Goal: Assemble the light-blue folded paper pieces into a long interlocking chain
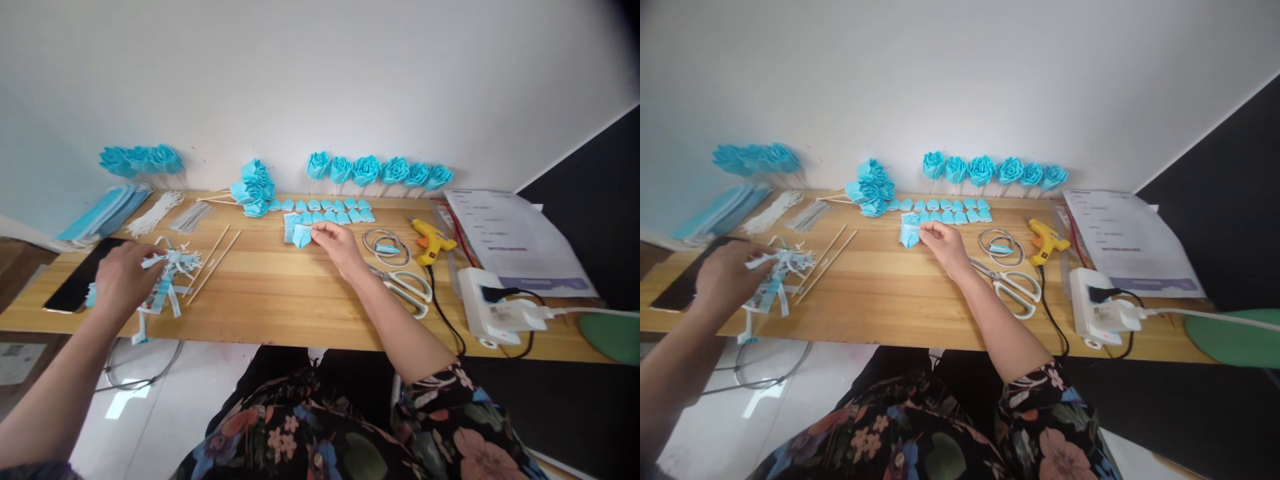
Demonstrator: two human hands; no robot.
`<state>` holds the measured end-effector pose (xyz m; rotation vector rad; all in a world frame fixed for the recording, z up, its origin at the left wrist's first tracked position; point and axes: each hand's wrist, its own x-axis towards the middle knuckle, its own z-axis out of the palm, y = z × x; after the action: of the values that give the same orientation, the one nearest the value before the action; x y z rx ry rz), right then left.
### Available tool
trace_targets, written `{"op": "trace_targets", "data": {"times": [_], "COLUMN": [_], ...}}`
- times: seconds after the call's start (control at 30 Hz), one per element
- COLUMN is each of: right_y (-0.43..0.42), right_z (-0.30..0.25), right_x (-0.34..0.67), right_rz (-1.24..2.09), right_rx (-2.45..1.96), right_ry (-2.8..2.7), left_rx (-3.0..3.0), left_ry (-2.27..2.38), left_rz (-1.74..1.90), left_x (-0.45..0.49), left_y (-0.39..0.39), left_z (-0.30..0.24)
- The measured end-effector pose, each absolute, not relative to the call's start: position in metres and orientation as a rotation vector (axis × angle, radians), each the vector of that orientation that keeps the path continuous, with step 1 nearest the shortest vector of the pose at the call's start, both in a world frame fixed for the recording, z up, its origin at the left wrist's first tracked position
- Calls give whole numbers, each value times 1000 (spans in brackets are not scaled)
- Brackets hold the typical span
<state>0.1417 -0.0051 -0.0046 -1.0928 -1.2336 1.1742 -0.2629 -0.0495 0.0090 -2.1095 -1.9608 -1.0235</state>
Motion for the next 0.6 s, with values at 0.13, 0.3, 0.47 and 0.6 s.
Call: {"op": "trace_targets", "data": {"times": [0.13,0.3,0.47,0.6], "right_y": [-5,-7,-10,-10], "right_z": [-6,-8,-4,-3], "right_x": [142,143,144,144], "right_rz": [1167,1158,1189,1146], "right_rx": [-1076,-1068,-1022,-1033], "right_ry": [-1253,-1393,-1498,-1536], "left_rx": [-2083,-2642,-3127,-3334], "left_ry": [-1830,-1753,-1756,-1862], "left_rz": [-957,-1251,-1255,-1181], "left_x": [-239,-141,-71,-55], "left_y": [-48,-33,-1,14], "left_z": [18,37,42,40]}}
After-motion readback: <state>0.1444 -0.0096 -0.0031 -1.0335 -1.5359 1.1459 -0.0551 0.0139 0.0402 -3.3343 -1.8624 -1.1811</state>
